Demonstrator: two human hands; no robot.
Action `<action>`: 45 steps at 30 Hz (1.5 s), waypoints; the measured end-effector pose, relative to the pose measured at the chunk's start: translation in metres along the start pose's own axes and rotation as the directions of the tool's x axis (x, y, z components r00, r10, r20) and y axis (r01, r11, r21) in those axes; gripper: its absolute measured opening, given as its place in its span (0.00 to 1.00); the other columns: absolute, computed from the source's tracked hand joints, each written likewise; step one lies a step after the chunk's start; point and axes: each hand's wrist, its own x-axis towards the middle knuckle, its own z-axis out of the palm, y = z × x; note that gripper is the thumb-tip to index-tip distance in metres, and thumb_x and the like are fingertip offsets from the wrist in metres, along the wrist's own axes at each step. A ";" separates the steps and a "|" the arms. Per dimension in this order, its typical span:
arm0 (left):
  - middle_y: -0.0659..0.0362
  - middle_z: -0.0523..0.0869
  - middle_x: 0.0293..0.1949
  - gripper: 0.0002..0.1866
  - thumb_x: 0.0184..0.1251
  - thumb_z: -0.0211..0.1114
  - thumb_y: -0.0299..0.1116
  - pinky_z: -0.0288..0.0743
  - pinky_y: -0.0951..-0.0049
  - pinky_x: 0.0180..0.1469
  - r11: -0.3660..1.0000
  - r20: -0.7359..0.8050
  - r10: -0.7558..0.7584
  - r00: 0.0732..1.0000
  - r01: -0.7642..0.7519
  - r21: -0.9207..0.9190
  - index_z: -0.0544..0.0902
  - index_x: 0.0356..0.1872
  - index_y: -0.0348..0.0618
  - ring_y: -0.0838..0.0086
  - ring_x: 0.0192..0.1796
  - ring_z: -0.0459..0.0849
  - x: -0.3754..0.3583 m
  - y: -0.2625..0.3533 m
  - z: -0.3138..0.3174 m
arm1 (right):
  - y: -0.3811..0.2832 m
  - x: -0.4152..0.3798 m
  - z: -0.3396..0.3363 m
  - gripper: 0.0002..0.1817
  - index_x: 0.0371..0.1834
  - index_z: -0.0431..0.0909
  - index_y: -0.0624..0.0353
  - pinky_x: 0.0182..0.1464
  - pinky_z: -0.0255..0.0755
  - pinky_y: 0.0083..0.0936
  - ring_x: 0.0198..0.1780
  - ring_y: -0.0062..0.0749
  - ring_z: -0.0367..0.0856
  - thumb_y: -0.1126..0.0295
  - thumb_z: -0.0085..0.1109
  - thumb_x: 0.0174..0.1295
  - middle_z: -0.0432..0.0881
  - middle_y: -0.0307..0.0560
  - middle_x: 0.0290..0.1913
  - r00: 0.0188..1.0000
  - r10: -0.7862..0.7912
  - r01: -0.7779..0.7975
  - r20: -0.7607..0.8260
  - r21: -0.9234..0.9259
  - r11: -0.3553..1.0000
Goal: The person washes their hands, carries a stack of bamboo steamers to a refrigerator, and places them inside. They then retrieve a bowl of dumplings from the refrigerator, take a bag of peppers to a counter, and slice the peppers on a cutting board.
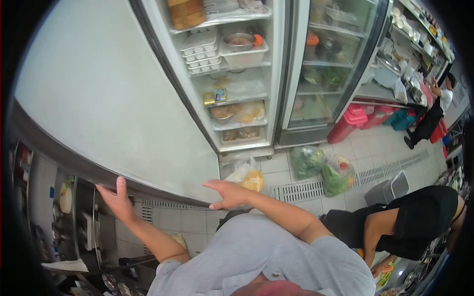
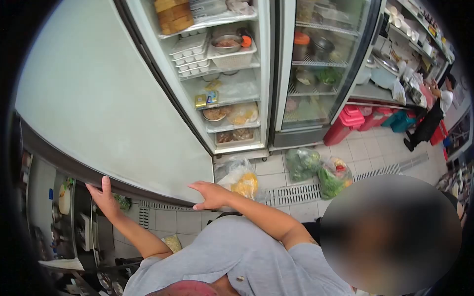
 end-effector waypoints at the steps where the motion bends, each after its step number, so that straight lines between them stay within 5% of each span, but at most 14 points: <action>1: 0.50 0.69 0.71 0.37 0.68 0.68 0.29 0.56 0.63 0.74 0.995 -0.060 0.089 0.994 -0.086 0.052 0.61 0.75 0.32 0.65 0.69 0.69 0.001 0.006 0.001 | 0.004 -0.002 -0.002 0.48 0.75 0.63 0.63 0.72 0.65 0.40 0.71 0.54 0.70 0.50 0.73 0.55 0.70 0.61 0.71 1.000 0.029 -0.029 0.011 -0.001 1.000; 4: 0.46 0.68 0.72 0.32 0.68 0.64 0.25 0.60 0.57 0.73 0.864 -0.236 0.451 0.861 -0.355 0.357 0.63 0.72 0.32 0.61 0.72 0.68 0.000 0.057 0.019 | 0.041 -0.009 -0.007 0.47 0.74 0.65 0.63 0.72 0.65 0.40 0.70 0.55 0.71 0.49 0.72 0.56 0.71 0.62 0.70 0.994 0.088 -0.092 -0.060 -0.062 0.994; 6: 0.43 0.75 0.64 0.31 0.66 0.59 0.19 0.70 0.58 0.66 0.807 -0.124 0.547 0.828 -0.561 -0.184 0.64 0.71 0.31 0.57 0.63 0.77 0.001 0.064 0.030 | 0.058 -0.019 -0.002 0.45 0.72 0.67 0.64 0.71 0.66 0.40 0.69 0.55 0.73 0.47 0.71 0.57 0.74 0.64 0.68 0.965 0.245 -0.251 -0.089 -0.063 0.966; 8: 0.44 0.81 0.57 0.30 0.64 0.59 0.18 0.75 0.60 0.60 0.779 0.273 0.433 0.859 -0.205 -0.592 0.67 0.69 0.31 0.58 0.55 0.83 0.000 0.062 0.084 | 0.060 -0.030 -0.011 0.42 0.71 0.70 0.64 0.66 0.71 0.38 0.63 0.52 0.78 0.49 0.71 0.57 0.77 0.62 0.66 0.946 0.295 -0.300 -0.133 -0.025 0.953; 9: 0.46 0.84 0.53 0.28 0.63 0.60 0.19 0.77 0.62 0.58 0.793 0.504 0.308 0.807 0.074 -0.604 0.70 0.67 0.31 0.60 0.51 0.85 0.000 0.048 0.116 | 0.062 -0.032 -0.022 0.41 0.70 0.71 0.64 0.64 0.74 0.38 0.61 0.50 0.81 0.50 0.72 0.58 0.78 0.60 0.65 0.935 0.309 -0.316 -0.172 -0.015 0.949; 11: 0.52 0.87 0.46 0.21 0.60 0.68 0.23 0.79 0.68 0.52 0.969 0.780 0.202 0.593 -0.005 -0.247 0.81 0.56 0.34 0.67 0.49 0.86 0.007 0.040 0.183 | 0.068 -0.045 -0.037 0.39 0.69 0.72 0.64 0.61 0.76 0.36 0.58 0.48 0.83 0.53 0.72 0.58 0.79 0.60 0.63 0.890 0.374 -0.377 -0.262 0.039 0.925; 13: 0.57 0.88 0.45 0.18 0.63 0.72 0.29 0.78 0.73 0.50 0.926 0.798 0.376 0.471 -0.163 -0.340 0.83 0.54 0.38 0.75 0.48 0.86 0.005 0.017 0.242 | 0.074 -0.062 -0.050 0.38 0.68 0.73 0.64 0.59 0.77 0.34 0.57 0.46 0.84 0.55 0.73 0.57 0.81 0.59 0.61 0.785 0.485 -0.462 -0.386 0.157 0.873; 16: 0.58 0.88 0.46 0.15 0.68 0.70 0.31 0.77 0.76 0.49 0.904 0.869 0.089 0.486 0.327 -0.276 0.84 0.53 0.39 0.79 0.48 0.85 0.026 -0.030 0.290 | 0.074 -0.095 -0.057 0.36 0.66 0.75 0.64 0.58 0.78 0.33 0.56 0.43 0.84 0.57 0.74 0.57 0.82 0.58 0.59 0.555 0.658 -0.539 -0.509 0.384 0.750; 19: 0.62 0.85 0.46 0.17 0.75 0.63 0.31 0.74 0.78 0.47 0.844 0.810 0.117 0.574 0.372 -0.385 0.79 0.60 0.39 0.80 0.46 0.81 0.023 -0.037 0.339 | 0.070 -0.122 -0.049 0.35 0.65 0.75 0.65 0.57 0.79 0.33 0.56 0.42 0.84 0.57 0.74 0.58 0.83 0.57 0.58 0.387 0.719 -0.517 -0.578 0.509 0.688; 23: 0.61 0.82 0.47 0.19 0.75 0.62 0.31 0.73 0.78 0.50 0.838 0.960 0.279 -0.007 0.491 -0.240 0.76 0.63 0.38 0.81 0.46 0.79 -0.042 0.000 0.381 | 0.071 -0.159 -0.003 0.35 0.64 0.75 0.66 0.57 0.79 0.35 0.56 0.43 0.85 0.55 0.73 0.59 0.83 0.58 0.58 0.142 0.694 -0.504 -0.706 0.552 0.664; 28: 0.57 0.82 0.53 0.26 0.74 0.61 0.35 0.73 0.75 0.53 0.772 0.518 0.610 -0.600 0.599 -0.215 0.70 0.69 0.35 0.75 0.51 0.81 -0.171 0.026 0.391 | -0.021 -0.190 0.081 0.38 0.64 0.75 0.66 0.58 0.79 0.36 0.56 0.44 0.85 0.54 0.76 0.56 0.85 0.57 0.55 -0.306 0.631 -0.403 -0.713 0.697 0.593; 35: 0.49 0.81 0.58 0.30 0.67 0.65 0.31 0.73 0.67 0.61 0.655 0.040 0.738 -0.674 0.700 -0.283 0.70 0.69 0.36 0.66 0.60 0.80 -0.284 0.133 0.310 | -0.170 -0.170 0.228 0.24 0.50 0.82 0.65 0.45 0.81 0.24 0.45 0.25 0.87 0.64 0.79 0.54 0.88 0.47 0.43 -0.939 0.246 -0.021 -0.242 0.752 0.659; 39: 0.50 0.79 0.62 0.28 0.72 0.58 0.34 0.70 0.65 0.66 0.587 -0.171 0.753 -0.636 0.766 -0.263 0.69 0.71 0.38 0.66 0.63 0.78 -0.323 0.192 0.240 | -0.223 -0.164 0.294 0.16 0.35 0.82 0.61 0.37 0.76 0.16 0.31 0.15 0.80 0.68 0.81 0.52 0.85 0.36 0.29 -0.996 -0.054 0.026 0.076 0.780 0.625; 45: 0.46 0.73 0.70 0.35 0.79 0.52 0.54 0.64 0.64 0.72 0.577 -0.355 0.718 -0.598 0.797 -0.178 0.63 0.75 0.38 0.61 0.72 0.71 -0.402 0.237 0.136 | -0.286 -0.188 0.362 0.40 0.58 0.73 0.63 0.55 0.74 0.24 0.53 0.26 0.79 0.63 0.87 0.43 0.81 0.49 0.53 -0.834 -0.547 -0.312 0.064 0.763 0.566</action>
